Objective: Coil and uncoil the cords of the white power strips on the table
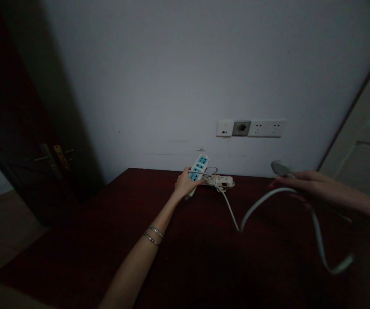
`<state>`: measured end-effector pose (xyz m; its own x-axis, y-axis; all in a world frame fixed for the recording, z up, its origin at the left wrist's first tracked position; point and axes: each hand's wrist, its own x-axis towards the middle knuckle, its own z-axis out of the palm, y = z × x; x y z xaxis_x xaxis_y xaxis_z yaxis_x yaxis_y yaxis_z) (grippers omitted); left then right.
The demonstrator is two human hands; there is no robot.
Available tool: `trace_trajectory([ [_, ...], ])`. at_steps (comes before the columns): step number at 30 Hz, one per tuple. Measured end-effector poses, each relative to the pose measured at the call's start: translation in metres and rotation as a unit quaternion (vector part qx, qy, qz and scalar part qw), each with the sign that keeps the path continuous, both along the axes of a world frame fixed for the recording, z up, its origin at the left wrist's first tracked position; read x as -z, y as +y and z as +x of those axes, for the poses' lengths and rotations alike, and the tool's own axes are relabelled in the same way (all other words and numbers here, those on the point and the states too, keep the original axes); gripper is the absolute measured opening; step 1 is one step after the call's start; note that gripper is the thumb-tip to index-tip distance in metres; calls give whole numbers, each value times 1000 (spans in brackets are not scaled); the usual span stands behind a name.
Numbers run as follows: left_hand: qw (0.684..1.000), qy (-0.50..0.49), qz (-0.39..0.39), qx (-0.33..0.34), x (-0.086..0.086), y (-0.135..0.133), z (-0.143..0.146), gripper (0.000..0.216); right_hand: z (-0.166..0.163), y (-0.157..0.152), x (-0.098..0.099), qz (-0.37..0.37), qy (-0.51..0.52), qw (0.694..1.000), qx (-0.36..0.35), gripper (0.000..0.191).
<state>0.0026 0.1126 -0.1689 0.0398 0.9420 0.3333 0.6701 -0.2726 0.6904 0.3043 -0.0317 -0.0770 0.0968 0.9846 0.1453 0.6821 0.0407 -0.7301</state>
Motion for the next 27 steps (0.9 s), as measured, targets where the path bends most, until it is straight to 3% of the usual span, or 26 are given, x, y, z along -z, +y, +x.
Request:
trace_trajectory([
  [3, 997, -74, 20, 17, -1, 3, 2, 73, -21, 23, 7, -128, 57, 985, -102, 41],
  [9, 950, -296, -38, 97, -12, -7, 8, 55, -52, 57, 38, -126, 112, 975, -146, 34],
  [14, 917, -369, -110, 103, -19, -19, 10, 43, -69, 77, 57, -177, 151, 966, -116, 32],
  [20, 892, -414, -165, 80, -22, -24, 11, 33, -92, 92, 65, -40, 307, 950, -39, 19],
  [27, 876, -444, -154, 106, -14, -27, 23, 30, -125, 87, 69, -27, 261, 958, -119, 19],
])
